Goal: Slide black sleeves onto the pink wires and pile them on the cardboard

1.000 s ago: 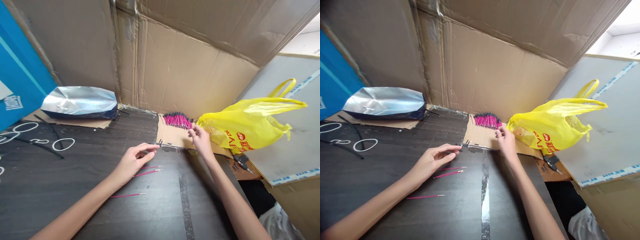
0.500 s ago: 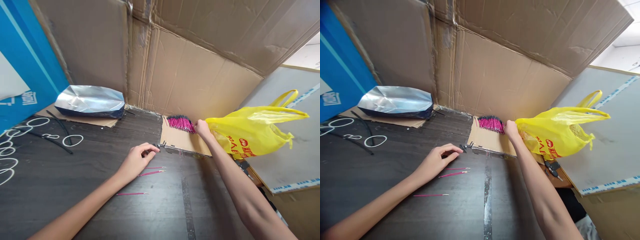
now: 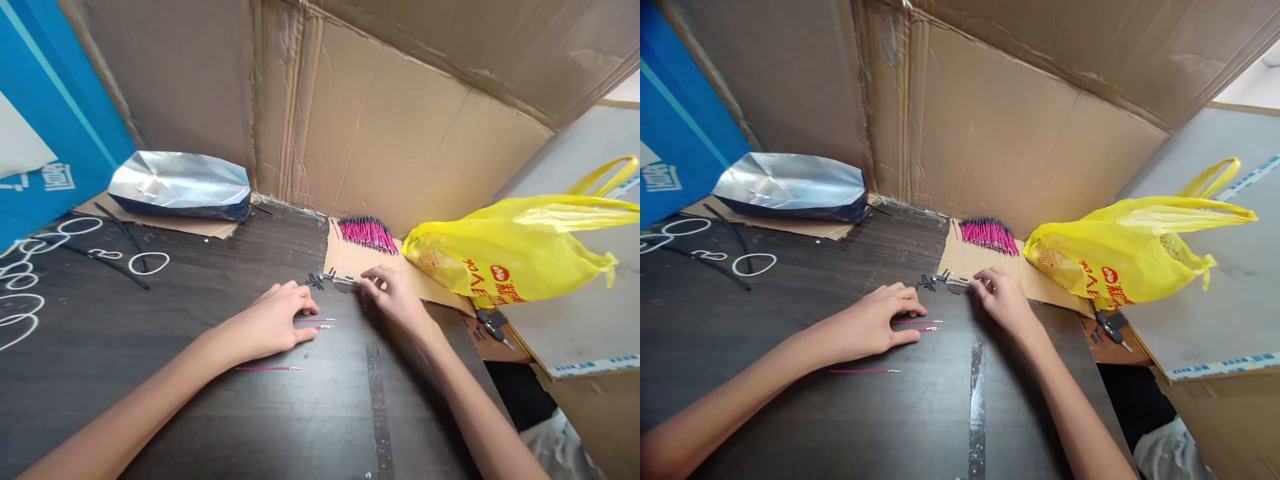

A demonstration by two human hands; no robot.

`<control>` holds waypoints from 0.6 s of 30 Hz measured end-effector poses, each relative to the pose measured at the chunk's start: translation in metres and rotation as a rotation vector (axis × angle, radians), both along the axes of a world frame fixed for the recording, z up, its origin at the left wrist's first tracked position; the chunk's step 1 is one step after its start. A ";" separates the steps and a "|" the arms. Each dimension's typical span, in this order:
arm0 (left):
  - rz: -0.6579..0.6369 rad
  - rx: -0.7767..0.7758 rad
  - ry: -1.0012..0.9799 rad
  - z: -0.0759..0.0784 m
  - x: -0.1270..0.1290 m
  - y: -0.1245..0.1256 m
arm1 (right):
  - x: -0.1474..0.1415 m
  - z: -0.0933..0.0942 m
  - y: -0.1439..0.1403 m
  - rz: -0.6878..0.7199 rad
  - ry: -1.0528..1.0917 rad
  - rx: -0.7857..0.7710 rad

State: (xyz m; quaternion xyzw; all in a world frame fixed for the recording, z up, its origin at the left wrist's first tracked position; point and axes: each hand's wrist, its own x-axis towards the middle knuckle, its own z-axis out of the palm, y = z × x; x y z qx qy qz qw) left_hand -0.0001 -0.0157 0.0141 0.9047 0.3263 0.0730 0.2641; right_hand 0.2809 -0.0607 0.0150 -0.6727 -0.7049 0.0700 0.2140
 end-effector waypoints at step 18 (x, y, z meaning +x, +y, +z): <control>-0.153 0.421 0.189 -0.002 0.018 -0.018 | -0.026 -0.042 0.006 -0.043 -0.187 0.140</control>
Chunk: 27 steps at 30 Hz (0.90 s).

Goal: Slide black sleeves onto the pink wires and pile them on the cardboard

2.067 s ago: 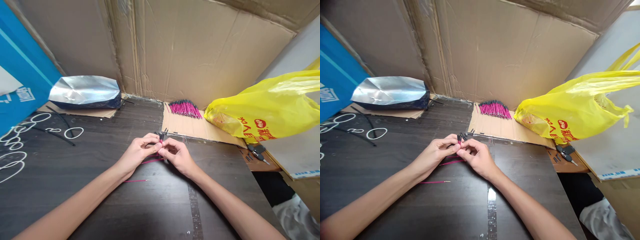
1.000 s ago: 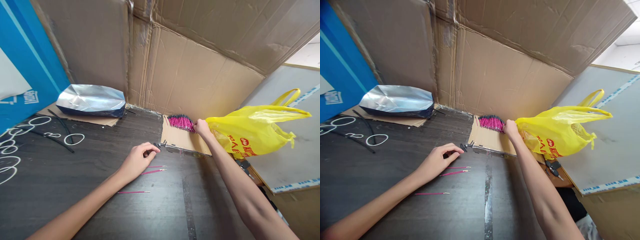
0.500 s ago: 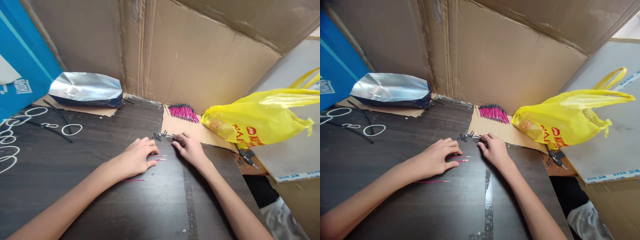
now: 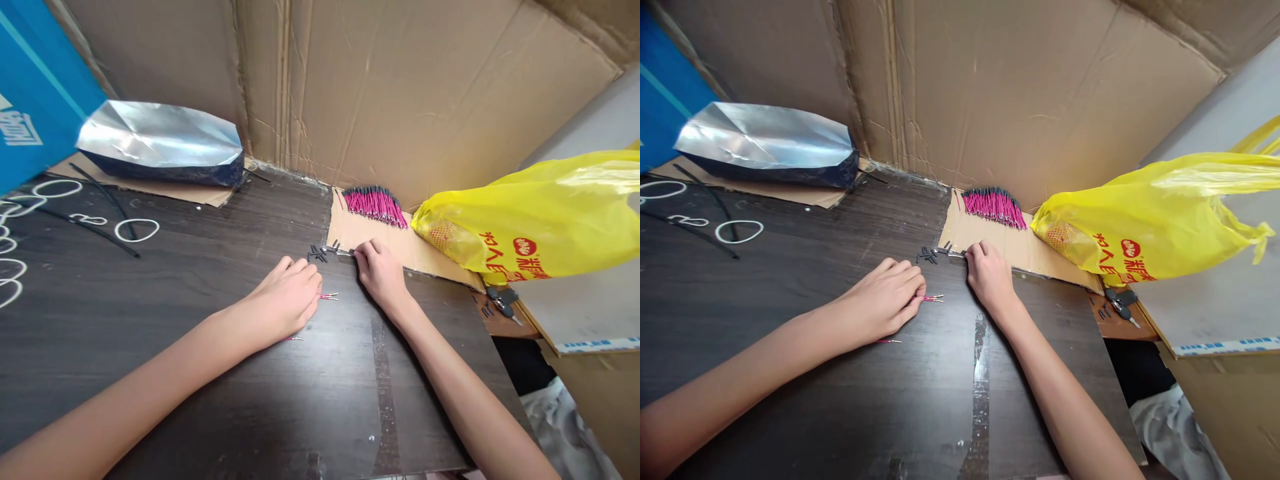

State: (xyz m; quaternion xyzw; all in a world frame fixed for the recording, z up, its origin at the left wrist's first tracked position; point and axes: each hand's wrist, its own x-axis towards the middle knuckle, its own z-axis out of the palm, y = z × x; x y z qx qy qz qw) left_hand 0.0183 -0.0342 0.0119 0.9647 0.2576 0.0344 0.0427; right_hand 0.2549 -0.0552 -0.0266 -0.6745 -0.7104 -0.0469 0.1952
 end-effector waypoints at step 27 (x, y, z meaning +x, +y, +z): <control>-0.100 -0.039 -0.057 0.003 -0.005 0.003 | -0.025 0.021 -0.045 0.255 0.339 -0.176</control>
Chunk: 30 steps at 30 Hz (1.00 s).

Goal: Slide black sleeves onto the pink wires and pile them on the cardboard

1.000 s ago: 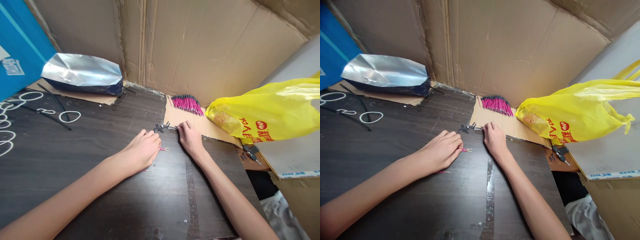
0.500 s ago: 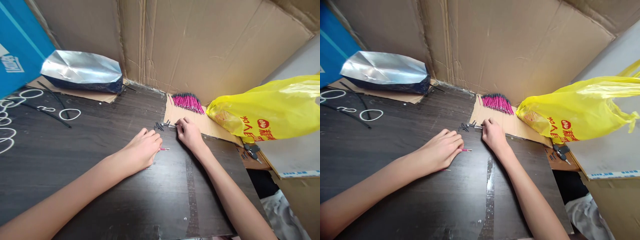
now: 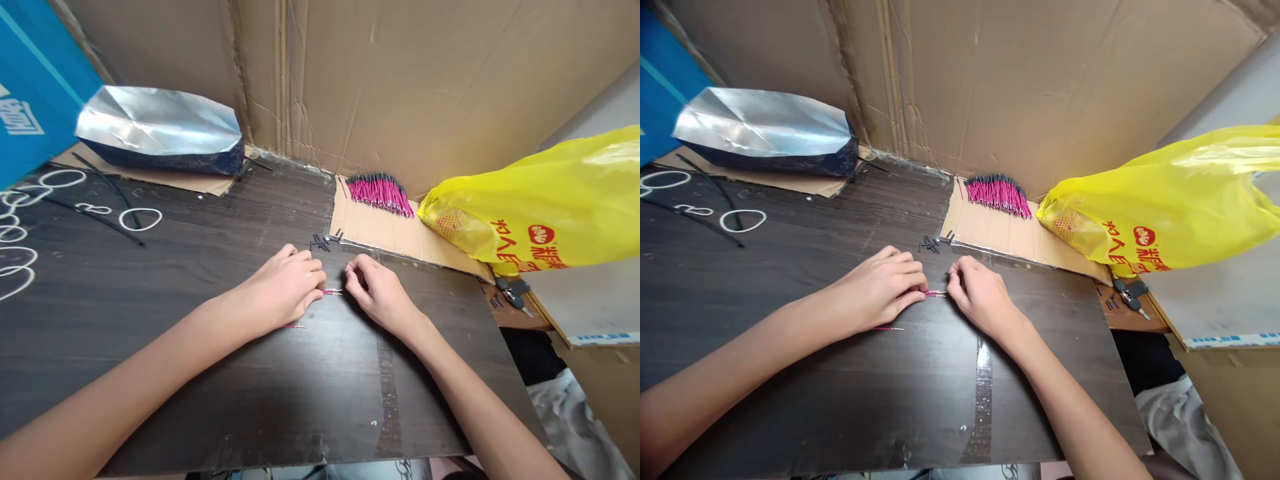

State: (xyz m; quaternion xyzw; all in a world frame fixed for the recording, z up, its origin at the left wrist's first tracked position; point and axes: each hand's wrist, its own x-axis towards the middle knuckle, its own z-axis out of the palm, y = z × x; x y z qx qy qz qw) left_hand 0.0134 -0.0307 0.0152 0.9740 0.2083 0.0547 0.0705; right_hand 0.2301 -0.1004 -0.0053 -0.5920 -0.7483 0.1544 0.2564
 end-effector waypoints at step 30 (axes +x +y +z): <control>0.194 -0.338 -0.226 -0.003 0.005 0.008 | 0.007 -0.006 -0.003 0.023 0.557 -0.164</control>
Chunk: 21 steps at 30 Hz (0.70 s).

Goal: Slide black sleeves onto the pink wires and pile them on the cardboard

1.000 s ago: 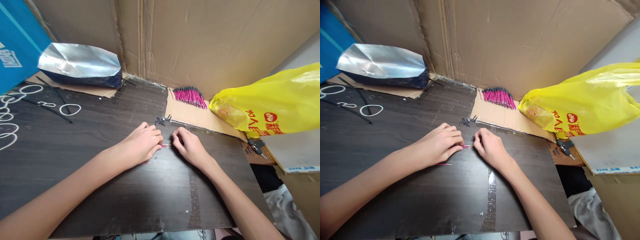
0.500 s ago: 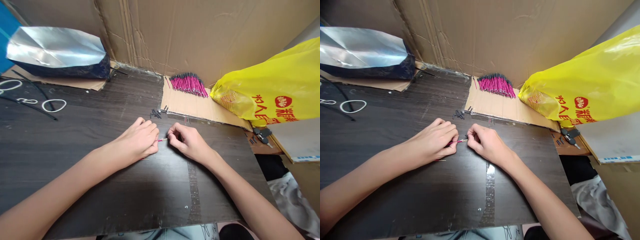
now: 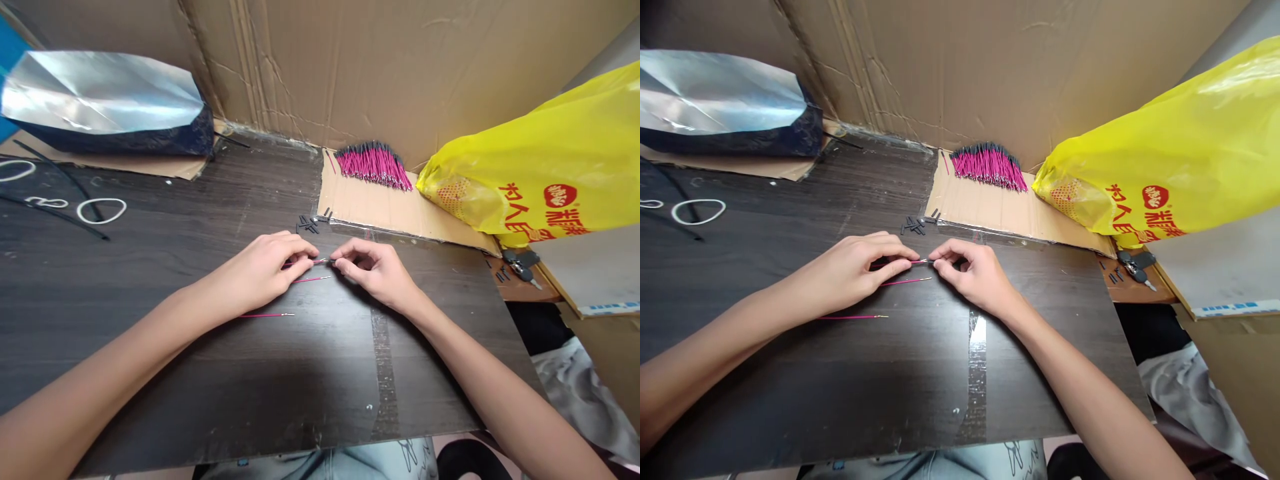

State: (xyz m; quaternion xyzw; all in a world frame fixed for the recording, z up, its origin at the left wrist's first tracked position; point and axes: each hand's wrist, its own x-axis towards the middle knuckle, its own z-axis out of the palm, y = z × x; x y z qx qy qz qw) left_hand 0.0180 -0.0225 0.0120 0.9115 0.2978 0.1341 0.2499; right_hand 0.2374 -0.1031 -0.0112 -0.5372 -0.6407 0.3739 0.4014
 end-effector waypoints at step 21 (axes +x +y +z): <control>0.104 -0.208 -0.027 0.009 0.003 -0.007 | -0.002 -0.001 -0.002 -0.046 0.083 0.038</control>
